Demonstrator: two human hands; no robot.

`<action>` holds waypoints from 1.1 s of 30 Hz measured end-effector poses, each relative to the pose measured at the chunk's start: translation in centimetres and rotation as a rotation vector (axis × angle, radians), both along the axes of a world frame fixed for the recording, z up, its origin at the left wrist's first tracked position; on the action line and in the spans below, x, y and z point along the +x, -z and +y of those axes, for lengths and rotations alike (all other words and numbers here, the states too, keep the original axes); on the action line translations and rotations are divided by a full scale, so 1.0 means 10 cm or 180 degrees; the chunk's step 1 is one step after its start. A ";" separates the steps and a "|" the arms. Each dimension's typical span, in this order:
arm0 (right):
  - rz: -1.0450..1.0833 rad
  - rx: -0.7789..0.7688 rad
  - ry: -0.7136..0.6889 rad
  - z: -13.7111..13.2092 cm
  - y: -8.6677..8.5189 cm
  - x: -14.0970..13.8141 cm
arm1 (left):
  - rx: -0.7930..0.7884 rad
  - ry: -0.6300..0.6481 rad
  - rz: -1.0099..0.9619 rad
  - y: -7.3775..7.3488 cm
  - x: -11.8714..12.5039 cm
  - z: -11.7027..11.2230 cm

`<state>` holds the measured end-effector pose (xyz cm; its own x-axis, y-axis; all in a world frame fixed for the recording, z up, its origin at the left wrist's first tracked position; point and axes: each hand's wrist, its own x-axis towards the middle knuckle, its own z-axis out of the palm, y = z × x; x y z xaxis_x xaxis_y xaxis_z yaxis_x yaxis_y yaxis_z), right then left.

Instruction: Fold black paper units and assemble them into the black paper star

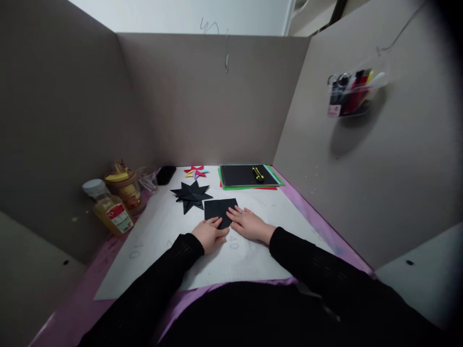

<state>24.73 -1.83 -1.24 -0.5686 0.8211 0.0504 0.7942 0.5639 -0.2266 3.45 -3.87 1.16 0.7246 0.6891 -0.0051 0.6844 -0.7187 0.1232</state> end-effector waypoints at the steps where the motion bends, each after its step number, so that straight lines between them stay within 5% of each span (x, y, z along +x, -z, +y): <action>1: -0.0052 -0.0013 0.0094 0.03 0.00 0.02 | -0.0055 -0.0033 0.0006 0.00 0.00 0.00; 10: -0.0219 0.0129 0.0674 0.08 0.02 -0.01 | -0.0346 -0.0112 -0.0092 -0.01 -0.05 0.00; 15: -0.0117 -0.0009 -0.0549 -0.07 -0.02 -0.02 | -0.0410 -0.0170 -0.0154 0.02 -0.04 0.01; 17: -0.0037 -0.0132 -0.0696 -0.06 -0.05 -0.02 | -0.0452 -0.0186 -0.0186 0.03 -0.04 0.02; 22: -0.0063 -0.0077 0.0040 0.04 -0.06 -0.04 | -0.0462 -0.0160 -0.0240 0.03 -0.04 0.02; 28: -0.0063 -0.0147 -0.0469 -0.03 -0.04 -0.09 | -0.0454 -0.0166 -0.0330 0.05 -0.06 0.03; 33: -0.0254 -0.0146 0.0320 0.06 -0.02 0.01 | -0.0486 -0.0073 -0.0249 0.06 -0.08 0.04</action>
<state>24.84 -1.26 -1.01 -0.4840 0.8745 -0.0306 0.8627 0.4710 -0.1841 2.70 -3.50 0.56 0.7110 0.7010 -0.0551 0.6844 -0.6719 0.2832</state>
